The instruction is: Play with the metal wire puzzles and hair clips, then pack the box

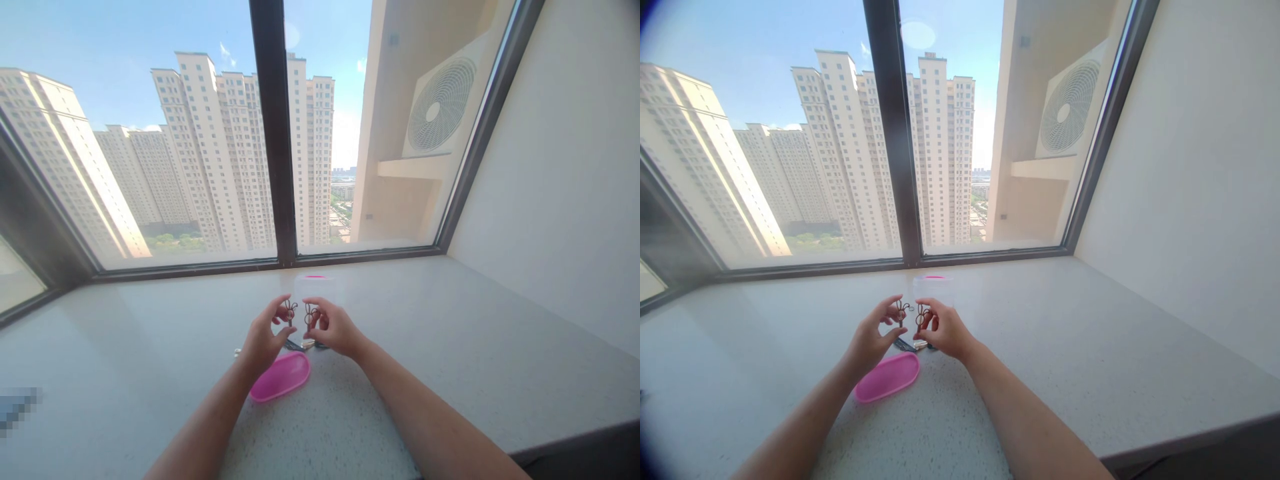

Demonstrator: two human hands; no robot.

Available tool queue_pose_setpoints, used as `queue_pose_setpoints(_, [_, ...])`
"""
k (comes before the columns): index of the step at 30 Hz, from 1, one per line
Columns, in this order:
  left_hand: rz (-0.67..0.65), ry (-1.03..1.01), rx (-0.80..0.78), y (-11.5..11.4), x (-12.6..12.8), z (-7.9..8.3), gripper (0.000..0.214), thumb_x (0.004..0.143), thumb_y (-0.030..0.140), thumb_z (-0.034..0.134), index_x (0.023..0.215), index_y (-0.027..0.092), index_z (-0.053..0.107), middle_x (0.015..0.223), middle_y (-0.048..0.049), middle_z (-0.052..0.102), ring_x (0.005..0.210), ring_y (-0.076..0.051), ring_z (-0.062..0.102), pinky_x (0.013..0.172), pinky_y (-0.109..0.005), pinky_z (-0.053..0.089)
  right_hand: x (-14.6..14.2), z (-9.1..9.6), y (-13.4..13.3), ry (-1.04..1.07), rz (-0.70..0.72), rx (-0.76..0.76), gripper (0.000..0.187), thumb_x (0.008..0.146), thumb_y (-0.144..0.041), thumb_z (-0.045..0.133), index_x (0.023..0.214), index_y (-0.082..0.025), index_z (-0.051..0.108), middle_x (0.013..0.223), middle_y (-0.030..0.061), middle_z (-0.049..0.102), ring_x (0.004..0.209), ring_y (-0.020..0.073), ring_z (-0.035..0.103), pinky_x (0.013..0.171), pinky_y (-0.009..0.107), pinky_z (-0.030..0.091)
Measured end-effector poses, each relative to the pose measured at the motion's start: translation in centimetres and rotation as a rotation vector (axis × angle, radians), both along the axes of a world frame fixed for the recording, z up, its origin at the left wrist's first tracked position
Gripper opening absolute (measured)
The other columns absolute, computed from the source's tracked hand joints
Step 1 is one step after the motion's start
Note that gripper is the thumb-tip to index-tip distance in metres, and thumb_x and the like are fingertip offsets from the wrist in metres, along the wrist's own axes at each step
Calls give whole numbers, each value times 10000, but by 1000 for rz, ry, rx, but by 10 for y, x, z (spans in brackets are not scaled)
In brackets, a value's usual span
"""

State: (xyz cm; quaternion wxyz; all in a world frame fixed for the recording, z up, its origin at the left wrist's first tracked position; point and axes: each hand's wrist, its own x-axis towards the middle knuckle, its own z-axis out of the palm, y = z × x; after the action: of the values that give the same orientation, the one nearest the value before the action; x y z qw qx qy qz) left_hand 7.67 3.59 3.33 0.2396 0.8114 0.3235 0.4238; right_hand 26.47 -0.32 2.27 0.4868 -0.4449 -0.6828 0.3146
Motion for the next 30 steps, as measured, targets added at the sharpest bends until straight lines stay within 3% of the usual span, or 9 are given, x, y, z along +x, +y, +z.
queue_pose_setpoints(7, [-45,-76,-69,2,1,-4,556,708,114,583,1232,225,433,877,-9,613,808,-147,589,758,-313,486,0,0,-1,35,36,-30,655,595,-204,747,1197,-206,491,830,13,643,481,46,461,453,177,394])
queue_pose_setpoints(12, [-73,-87,-94,4,0,-7,562,711,105,576,1238,233,428,891,-16,612,830,-155,595,776,-340,496,-1,-1,1,184,131,-114,642,597,-165,715,1188,-217,472,940,44,631,527,79,569,493,228,491])
queue_pose_setpoints(19, [-90,-139,-135,6,1,-10,553,725,98,566,1244,223,420,902,-24,619,854,-157,609,811,-356,499,-1,0,0,322,290,-235,641,613,-132,687,1194,-212,428,772,-6,625,578,131,631,511,244,514])
queue_pose_setpoints(30, [-186,-225,-304,4,2,-8,561,736,102,559,1256,225,387,1028,-54,582,843,-153,641,822,-401,528,2,-1,2,293,264,-257,695,547,-181,771,1163,-204,449,702,-26,612,539,132,612,448,213,475])
